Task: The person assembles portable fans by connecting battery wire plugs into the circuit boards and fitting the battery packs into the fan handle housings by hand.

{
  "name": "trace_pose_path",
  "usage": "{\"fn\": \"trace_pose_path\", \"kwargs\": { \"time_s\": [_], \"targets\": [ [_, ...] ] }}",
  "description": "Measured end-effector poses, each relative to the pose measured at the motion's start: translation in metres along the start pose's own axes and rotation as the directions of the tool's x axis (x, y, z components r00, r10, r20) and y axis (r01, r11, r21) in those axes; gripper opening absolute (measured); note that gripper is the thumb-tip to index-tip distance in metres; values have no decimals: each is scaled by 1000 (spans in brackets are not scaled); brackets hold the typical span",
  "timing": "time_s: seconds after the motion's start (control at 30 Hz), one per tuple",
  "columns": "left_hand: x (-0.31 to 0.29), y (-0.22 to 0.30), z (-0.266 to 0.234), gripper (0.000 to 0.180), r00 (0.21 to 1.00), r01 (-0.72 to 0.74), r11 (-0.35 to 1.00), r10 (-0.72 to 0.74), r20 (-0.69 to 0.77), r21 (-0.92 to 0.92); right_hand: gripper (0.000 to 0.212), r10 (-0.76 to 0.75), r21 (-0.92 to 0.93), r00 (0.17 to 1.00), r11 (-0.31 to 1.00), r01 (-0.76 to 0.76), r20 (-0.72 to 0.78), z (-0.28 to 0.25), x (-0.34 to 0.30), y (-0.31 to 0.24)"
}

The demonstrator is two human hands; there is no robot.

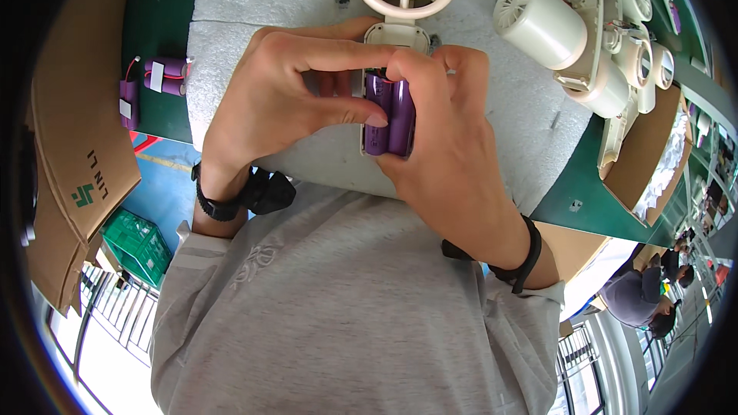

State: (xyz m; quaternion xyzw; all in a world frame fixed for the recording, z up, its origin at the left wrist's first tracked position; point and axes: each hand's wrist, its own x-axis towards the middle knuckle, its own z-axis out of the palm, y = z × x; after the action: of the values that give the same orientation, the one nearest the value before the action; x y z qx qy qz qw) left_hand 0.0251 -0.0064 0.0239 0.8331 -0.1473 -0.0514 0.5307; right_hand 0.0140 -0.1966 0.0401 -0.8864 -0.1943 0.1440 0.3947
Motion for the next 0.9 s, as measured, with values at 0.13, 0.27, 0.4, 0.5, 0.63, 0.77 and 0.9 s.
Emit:
{"fn": "trace_pose_path", "kwargs": {
  "time_s": [0.13, 0.27, 0.4, 0.5, 0.63, 0.77, 0.9],
  "targets": [
    [-2, -5, 5, 50, 999, -25, 985, 20, -32, -168, 79, -94, -10, 996, 996, 94, -9, -6, -10, 5],
    [-4, 1, 2, 48, 997, 78, 981, -75, 26, -180, 73, -294, -83, 955, 953, 291, -28, 1, -20, 19],
    [-18, -2, 5, 50, 999, 47, 978, -46, 9, -206, 74, -268, -223, 963, 937, 270, 43, 2, -28, 9],
    [-17, -1, 10, 51, 988, -30, 987, 6, -155, -157, 71, -228, -221, 973, 949, 227, 24, -4, -17, 6],
    [-16, 14, -4, 48, 877, -19, 998, 44, -479, 58, 57, -207, -396, 912, 917, 55, -353, -4, 55, -17],
    [-48, 8, -39, 43, 827, 146, 839, 188, -530, 525, 52, -265, -432, 923, 893, 127, -277, -9, 66, -26],
    [-68, 4, -58, 33, 775, 434, 811, -115, -621, 392, 51, -165, -318, 983, 939, 132, -80, -17, 47, -10]
  ]
}}
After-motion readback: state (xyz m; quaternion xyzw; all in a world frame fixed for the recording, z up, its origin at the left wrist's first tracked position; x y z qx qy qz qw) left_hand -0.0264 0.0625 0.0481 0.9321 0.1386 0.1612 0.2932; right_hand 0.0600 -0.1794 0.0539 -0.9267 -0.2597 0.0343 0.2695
